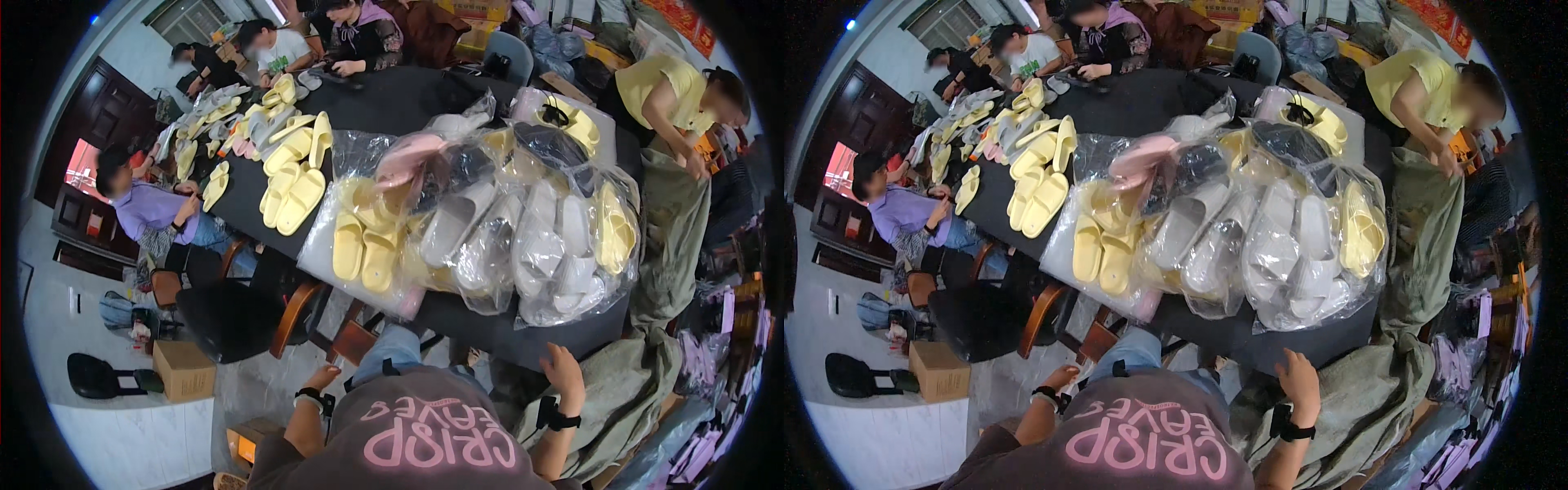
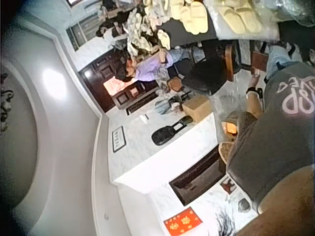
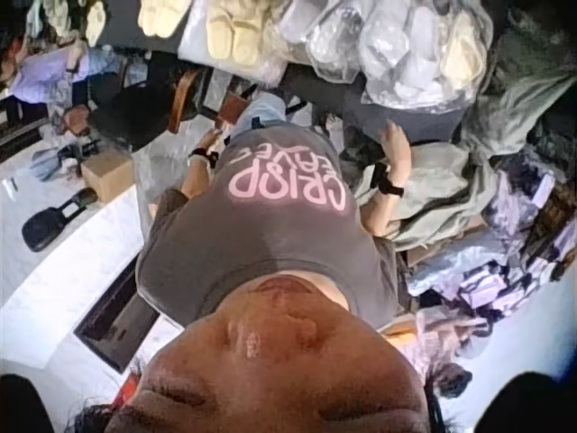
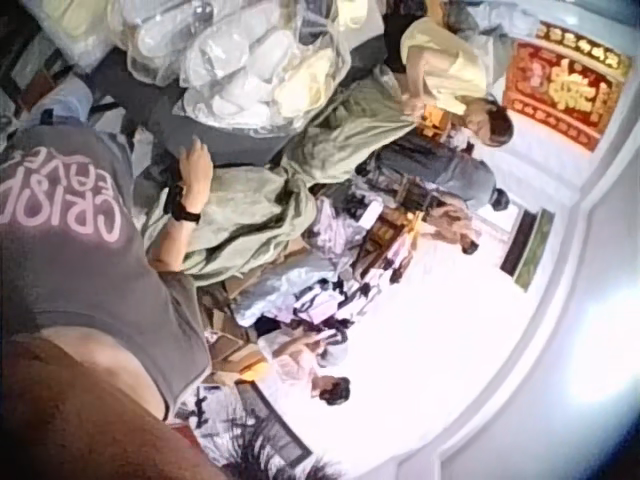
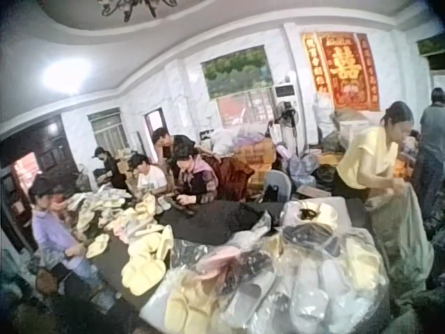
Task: The person places pairs of slippers into clear plastic bags on a table, then sets the sealed bags aside. They handle yellow, black, gray, and pink slippers, retrieving them from a large sack and arranging them on the table. Other workers are visible in the background performing similar tasks.
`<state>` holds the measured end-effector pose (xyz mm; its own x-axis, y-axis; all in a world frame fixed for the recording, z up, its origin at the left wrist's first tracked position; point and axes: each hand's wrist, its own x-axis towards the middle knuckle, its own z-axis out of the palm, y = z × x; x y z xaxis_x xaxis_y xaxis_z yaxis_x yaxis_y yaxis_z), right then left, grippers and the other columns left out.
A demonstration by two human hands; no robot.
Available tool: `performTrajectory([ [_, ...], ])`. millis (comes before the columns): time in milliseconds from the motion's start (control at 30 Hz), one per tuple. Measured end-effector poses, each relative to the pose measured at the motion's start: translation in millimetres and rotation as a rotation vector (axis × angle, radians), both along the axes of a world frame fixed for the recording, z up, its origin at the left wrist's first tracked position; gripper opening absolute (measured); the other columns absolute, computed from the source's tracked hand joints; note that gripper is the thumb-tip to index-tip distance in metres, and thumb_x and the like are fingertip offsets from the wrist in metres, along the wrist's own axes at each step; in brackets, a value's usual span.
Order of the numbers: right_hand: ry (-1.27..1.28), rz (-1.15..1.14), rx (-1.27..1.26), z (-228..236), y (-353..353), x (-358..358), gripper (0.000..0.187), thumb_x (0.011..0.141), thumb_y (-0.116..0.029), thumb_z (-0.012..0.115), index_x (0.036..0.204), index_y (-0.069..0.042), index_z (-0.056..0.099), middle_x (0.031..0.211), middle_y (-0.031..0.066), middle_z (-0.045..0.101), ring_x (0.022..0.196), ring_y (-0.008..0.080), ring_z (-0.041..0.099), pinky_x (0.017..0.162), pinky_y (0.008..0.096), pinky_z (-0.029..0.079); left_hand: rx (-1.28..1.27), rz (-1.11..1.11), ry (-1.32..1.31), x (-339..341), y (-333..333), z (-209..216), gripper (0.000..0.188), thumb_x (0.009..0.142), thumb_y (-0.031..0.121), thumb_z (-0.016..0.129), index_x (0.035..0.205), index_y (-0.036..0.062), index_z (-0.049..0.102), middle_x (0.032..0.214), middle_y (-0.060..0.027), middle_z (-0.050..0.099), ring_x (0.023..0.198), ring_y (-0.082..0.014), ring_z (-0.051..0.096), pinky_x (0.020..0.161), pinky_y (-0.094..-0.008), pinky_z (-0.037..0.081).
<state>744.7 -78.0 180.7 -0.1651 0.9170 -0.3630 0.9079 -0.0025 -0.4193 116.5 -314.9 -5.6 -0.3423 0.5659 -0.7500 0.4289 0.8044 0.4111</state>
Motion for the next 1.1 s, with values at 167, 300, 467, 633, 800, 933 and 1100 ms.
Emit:
performTrajectory([
  [167, 0.028, -0.068, 0.0, 8.1, 15.2, -75.4, 0.041, 0.084, -0.022, 0.067, 0.121, -0.005, 0.059, 0.1, 0.0182, 0.064, 0.096, 0.0394, 0.061, 0.08, 0.0469, 0.05, 0.386, -0.071, 0.141, -38.8, 135.2, 55.5, 0.052, 0.09, 0.018, 0.065, 0.132, -0.0059, 0.046, 0.098, -0.0183, 0.065, 0.083, -0.026, 0.065, 0.075, -0.0341, 0.051],
  [300, 0.084, -0.193, -0.085, -22.9, 14.0, -126.6, 0.038, 0.084, -0.022, 0.066, 0.116, -0.003, 0.06, 0.098, 0.0199, 0.065, 0.092, 0.0406, 0.062, 0.076, 0.0468, 0.05, 0.559, -0.129, 0.111, -66.5, 252.6, 82.4, 0.051, 0.085, 0.011, 0.066, 0.13, -0.002, 0.048, 0.132, -0.0215, 0.051, 0.117, -0.0331, 0.053, 0.098, -0.0401, 0.044],
  [467, 0.147, -0.358, -0.191, -25.8, 2.1, -194.4, 0.042, 0.084, -0.019, 0.067, 0.12, 0.001, 0.06, 0.101, 0.0205, 0.067, 0.09, 0.0331, 0.067, 0.078, 0.0395, 0.052, 0.901, -0.59, 0.233, -86.5, 353.6, 107.9, 0.046, 0.082, 0.005, 0.063, 0.127, 0.0003, 0.052, 0.133, -0.0218, 0.05, 0.121, -0.0391, 0.048, 0.102, -0.0441, 0.04],
  [633, 0.15, -0.489, -0.256, -11.2, -0.3, -238.6, 0.042, 0.086, -0.024, 0.065, 0.123, -0.002, 0.058, 0.11, 0.0205, 0.064, 0.099, 0.0329, 0.065, 0.084, 0.04, 0.051, 0.877, -0.674, 0.176, -93.9, 391.6, 88.6, 0.048, 0.078, 0.008, 0.067, 0.123, -0.0004, 0.051, 0.13, -0.0226, 0.05, 0.12, -0.0411, 0.047, 0.103, -0.0471, 0.037],
  [800, 0.05, -0.32, 0.019, -48.3, -4.5, -266.1, 0.036, 0.083, -0.018, 0.068, 0.116, -0.005, 0.063, 0.103, 0.0181, 0.067, 0.09, 0.032, 0.067, 0.078, 0.0398, 0.053, 0.888, -0.627, 0.08, -96.6, 399.5, 62.5, 0.052, 0.077, 0.008, 0.068, 0.123, -0.0034, 0.046, 0.128, -0.0252, 0.048, 0.122, -0.0431, 0.043, 0.105, -0.0468, 0.035],
  [933, 0.061, -0.296, 0.02, -42.6, 32.0, -302.5, 0.019, 0.081, -0.013, 0.061, 0.099, -0.012, 0.068, 0.089, 0.0149, 0.069, 0.078, 0.0358, 0.066, 0.068, 0.0425, 0.054, 0.886, -0.705, 0.078, -103.6, 407.7, 52.1, 0.056, 0.076, 0.005, 0.067, 0.126, -0.0035, 0.043, 0.128, -0.0266, 0.045, 0.123, -0.0432, 0.041, 0.106, -0.0471, 0.033],
  [1100, 0.257, -0.234, 0.052, -82.3, 78.0, -303.4, 0.051, 0.094, -0.051, 0.045, 0.081, -0.008, 0.069, 0.079, 0.0146, 0.067, 0.071, 0.0359, 0.065, 0.063, 0.0444, 0.052, 0.785, -0.575, 0.047, -112.3, 388.3, 44.4, 0.057, 0.09, 0.022, 0.061, 0.135, -0.0042, 0.038, 0.131, -0.0256, 0.045, 0.122, -0.0392, 0.042, 0.104, -0.0477, 0.033],
])
